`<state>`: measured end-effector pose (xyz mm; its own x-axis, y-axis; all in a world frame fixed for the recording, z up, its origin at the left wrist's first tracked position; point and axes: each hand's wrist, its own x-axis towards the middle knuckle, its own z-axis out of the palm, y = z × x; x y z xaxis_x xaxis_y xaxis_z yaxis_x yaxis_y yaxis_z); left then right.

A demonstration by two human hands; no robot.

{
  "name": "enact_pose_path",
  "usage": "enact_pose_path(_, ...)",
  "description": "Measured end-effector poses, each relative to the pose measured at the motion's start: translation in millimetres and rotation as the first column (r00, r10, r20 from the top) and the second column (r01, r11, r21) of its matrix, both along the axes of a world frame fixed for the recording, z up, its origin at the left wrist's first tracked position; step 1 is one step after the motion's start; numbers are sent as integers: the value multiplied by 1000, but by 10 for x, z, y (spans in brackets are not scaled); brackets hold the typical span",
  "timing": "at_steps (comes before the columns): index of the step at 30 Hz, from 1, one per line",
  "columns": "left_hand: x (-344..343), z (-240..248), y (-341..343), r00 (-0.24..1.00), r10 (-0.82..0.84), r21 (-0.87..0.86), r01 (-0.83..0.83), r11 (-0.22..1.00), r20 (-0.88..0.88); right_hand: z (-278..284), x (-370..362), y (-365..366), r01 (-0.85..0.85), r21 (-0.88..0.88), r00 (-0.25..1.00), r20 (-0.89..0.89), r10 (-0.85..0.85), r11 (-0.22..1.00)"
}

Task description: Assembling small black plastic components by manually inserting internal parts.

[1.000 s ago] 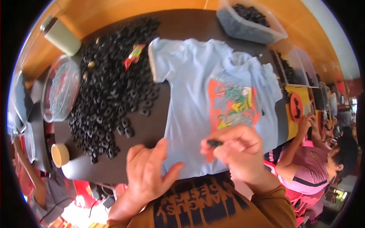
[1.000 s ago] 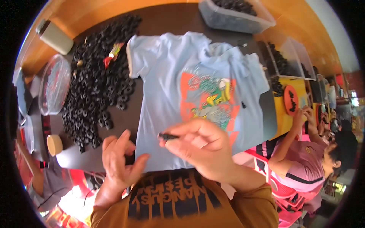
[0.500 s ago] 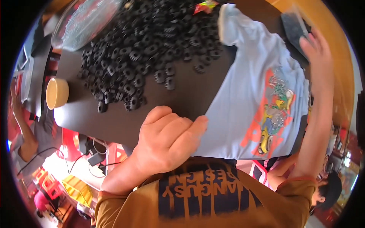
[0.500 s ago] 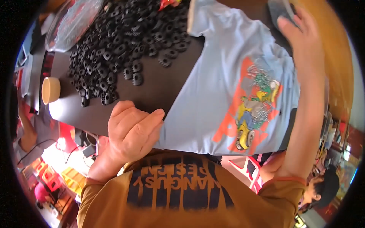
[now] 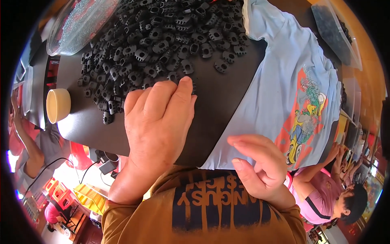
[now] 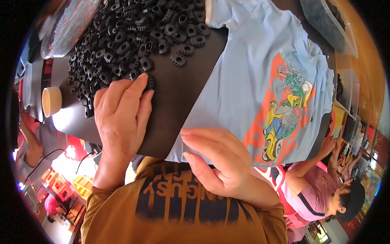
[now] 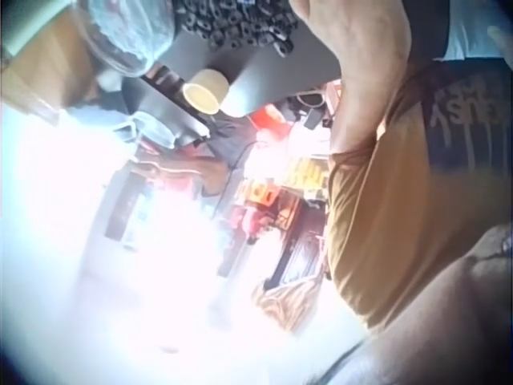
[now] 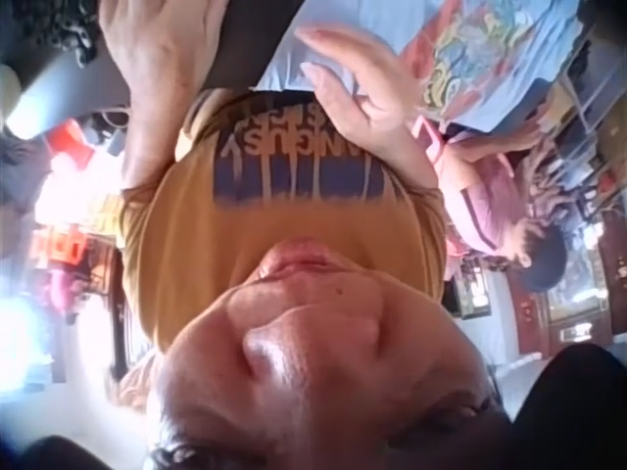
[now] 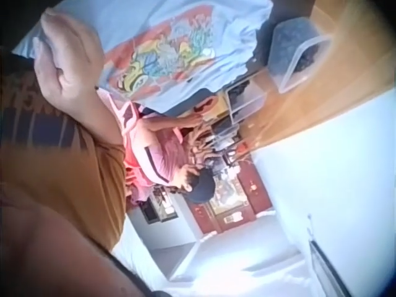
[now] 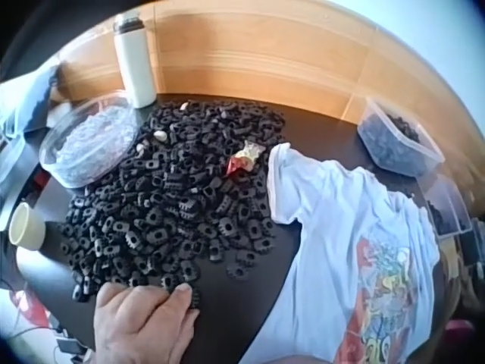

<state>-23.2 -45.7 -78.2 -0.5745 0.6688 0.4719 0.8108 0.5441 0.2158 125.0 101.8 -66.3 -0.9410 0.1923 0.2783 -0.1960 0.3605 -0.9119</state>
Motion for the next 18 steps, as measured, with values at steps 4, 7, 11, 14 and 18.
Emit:
enact_pose_path(4,101,97,-6,994,-77,-19,79,997,84,-43,-15,1,41,14,998,39,-42,999)
enact_pose_path(7,233,-36,29,970,-242,16,241,970,29,-97,5,-35,151,-26,988,34,-150,988)
enact_pose_path(11,425,-47,104,958,-283,95,279,956,37,-113,-9,-60,147,-44,988,58,-145,988)
enact_pose_path(14,395,-44,104,952,-290,100,281,955,97,-114,-7,-66,148,-67,988,60,-144,987)
enact_pose_path(18,409,-31,158,977,-141,46,135,990,161,-112,-1,-77,177,-25,984,35,-177,984)
